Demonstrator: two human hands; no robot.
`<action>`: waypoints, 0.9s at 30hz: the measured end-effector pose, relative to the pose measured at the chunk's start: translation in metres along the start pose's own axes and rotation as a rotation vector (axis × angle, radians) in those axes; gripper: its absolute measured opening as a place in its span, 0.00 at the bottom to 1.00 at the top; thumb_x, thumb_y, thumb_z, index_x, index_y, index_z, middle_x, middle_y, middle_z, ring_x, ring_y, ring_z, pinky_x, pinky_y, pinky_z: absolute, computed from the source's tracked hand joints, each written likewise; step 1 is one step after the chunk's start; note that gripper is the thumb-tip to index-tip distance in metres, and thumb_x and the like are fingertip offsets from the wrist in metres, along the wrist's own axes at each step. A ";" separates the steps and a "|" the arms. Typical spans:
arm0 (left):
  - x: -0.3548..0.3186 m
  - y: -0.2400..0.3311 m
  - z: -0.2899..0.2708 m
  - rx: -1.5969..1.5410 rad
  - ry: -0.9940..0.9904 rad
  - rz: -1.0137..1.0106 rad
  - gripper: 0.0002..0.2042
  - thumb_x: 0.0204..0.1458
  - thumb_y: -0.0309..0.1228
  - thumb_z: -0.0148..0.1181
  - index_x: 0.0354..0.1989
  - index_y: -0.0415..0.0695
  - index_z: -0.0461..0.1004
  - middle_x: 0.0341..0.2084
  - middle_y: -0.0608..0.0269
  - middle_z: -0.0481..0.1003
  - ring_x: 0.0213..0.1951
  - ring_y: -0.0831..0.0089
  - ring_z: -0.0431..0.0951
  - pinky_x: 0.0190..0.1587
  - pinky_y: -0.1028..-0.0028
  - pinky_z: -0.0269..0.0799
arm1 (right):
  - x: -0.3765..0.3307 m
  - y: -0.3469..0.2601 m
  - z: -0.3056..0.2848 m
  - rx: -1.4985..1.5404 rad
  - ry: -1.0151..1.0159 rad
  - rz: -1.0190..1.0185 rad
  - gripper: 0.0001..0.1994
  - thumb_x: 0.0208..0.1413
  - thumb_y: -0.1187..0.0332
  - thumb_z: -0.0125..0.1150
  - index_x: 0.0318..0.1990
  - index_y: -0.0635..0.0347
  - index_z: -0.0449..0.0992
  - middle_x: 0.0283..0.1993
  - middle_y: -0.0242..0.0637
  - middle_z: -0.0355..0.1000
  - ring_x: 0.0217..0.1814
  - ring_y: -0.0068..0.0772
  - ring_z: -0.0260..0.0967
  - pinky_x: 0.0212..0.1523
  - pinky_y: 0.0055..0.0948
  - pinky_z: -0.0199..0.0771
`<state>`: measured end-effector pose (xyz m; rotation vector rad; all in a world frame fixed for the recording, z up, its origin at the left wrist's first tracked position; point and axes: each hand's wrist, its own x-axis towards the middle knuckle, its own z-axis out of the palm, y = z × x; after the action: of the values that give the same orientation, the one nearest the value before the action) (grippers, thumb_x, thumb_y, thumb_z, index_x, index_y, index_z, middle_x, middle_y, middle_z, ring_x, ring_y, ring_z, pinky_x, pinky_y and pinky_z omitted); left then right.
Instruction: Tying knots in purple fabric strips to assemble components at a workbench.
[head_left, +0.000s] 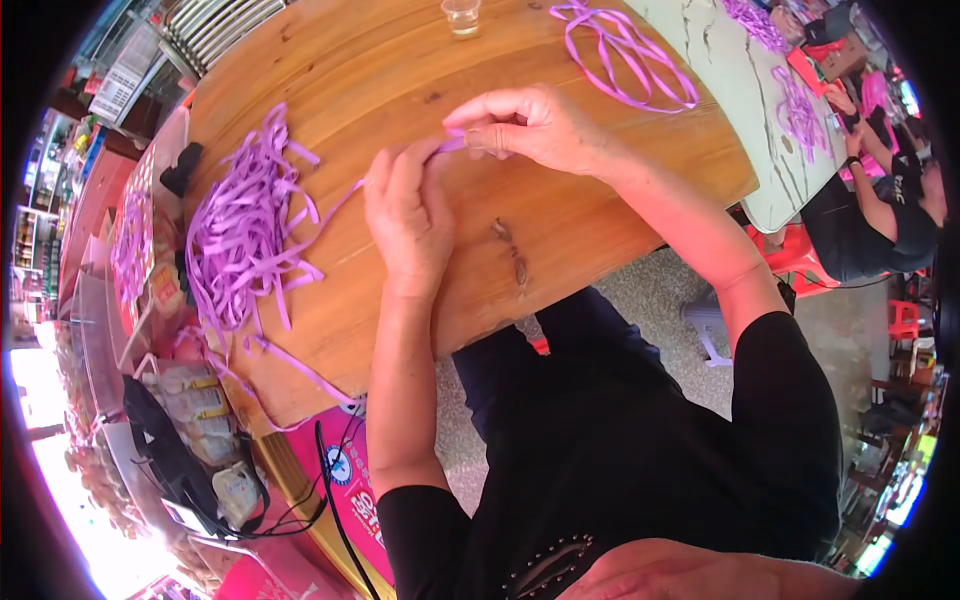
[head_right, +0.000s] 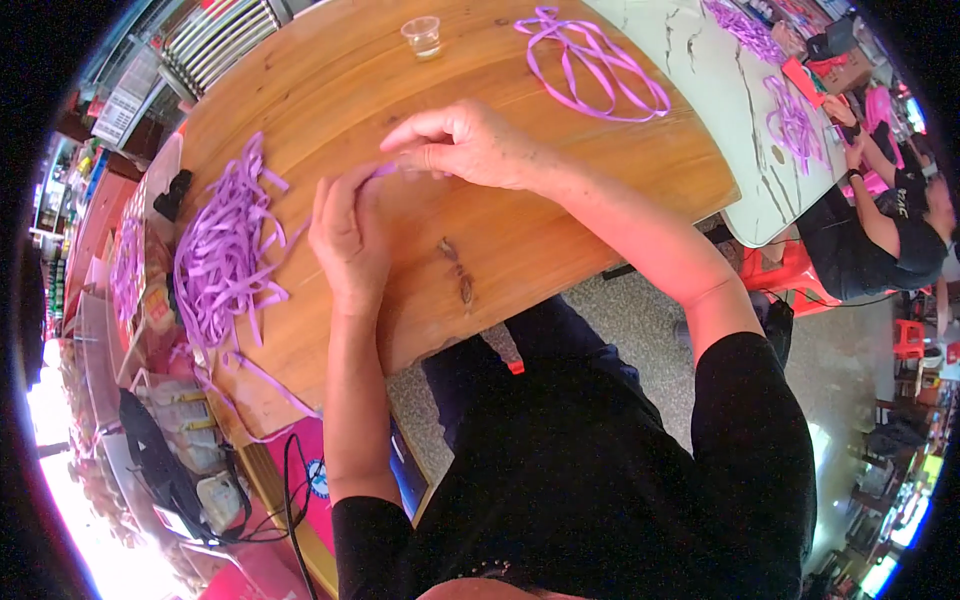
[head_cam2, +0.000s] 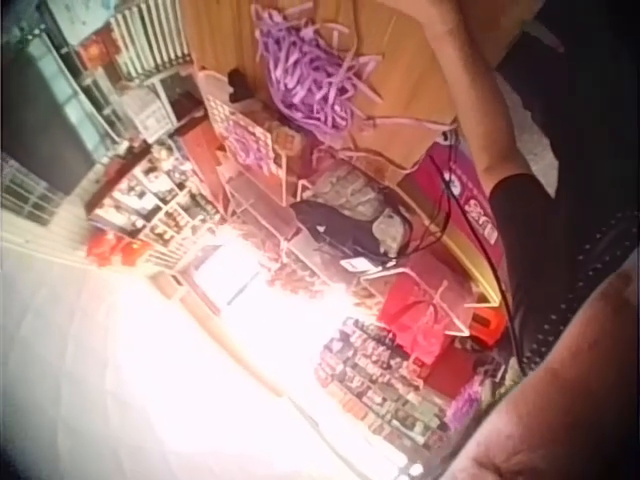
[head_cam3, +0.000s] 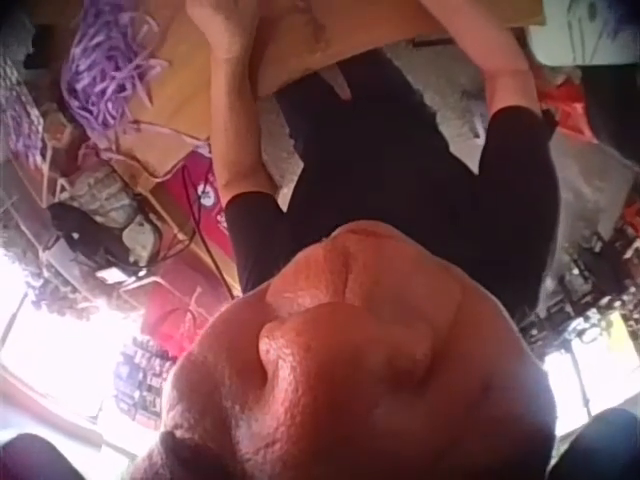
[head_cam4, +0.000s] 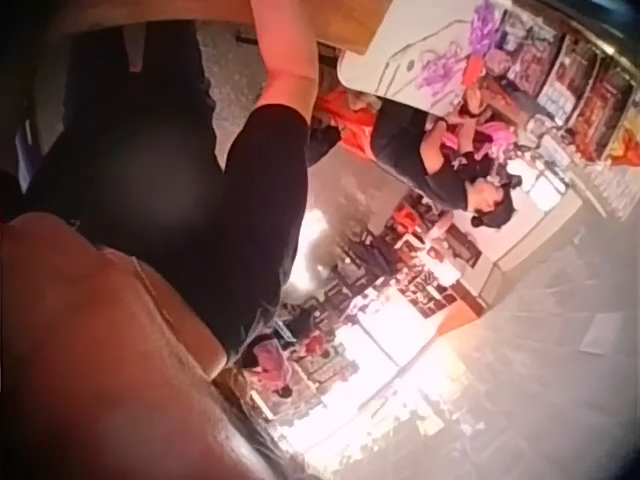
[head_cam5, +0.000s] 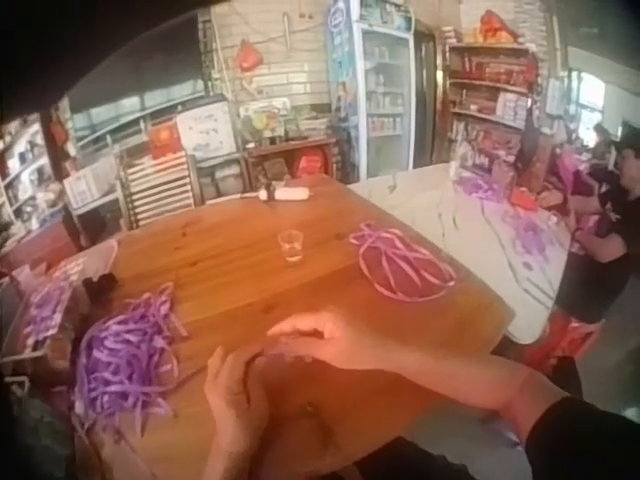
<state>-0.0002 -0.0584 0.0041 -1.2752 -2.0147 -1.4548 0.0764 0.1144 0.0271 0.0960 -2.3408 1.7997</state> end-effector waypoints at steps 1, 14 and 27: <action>0.002 -0.002 -0.002 0.086 0.055 0.012 0.06 0.48 0.20 0.57 0.35 0.41 0.75 0.28 0.57 0.73 0.30 0.62 0.72 0.37 0.67 0.67 | -0.001 0.002 -0.004 -0.005 0.042 -0.012 0.11 0.57 0.69 0.57 0.48 0.58 0.75 0.31 0.28 0.73 0.32 0.15 0.67 0.33 0.17 0.66; 0.012 -0.006 0.011 0.377 0.141 0.103 0.15 0.50 0.22 0.55 0.47 0.35 0.69 0.45 0.48 0.68 0.45 0.58 0.69 0.46 0.65 0.66 | -0.006 0.021 -0.021 -0.400 0.098 -0.323 0.06 0.52 0.72 0.61 0.37 0.59 0.78 0.31 0.32 0.72 0.34 0.26 0.70 0.36 0.22 0.68; 0.018 0.002 0.040 -0.721 -0.151 -0.771 0.07 0.53 0.28 0.60 0.36 0.38 0.76 0.26 0.72 0.73 0.29 0.86 0.66 0.32 0.86 0.60 | -0.014 0.015 -0.040 -0.618 0.302 -0.435 0.12 0.43 0.73 0.66 0.39 0.57 0.77 0.33 0.30 0.74 0.33 0.31 0.70 0.34 0.26 0.70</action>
<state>0.0005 -0.0140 0.0017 -0.8348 -2.3007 -2.6900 0.0915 0.1559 0.0199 0.2068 -2.3065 0.7937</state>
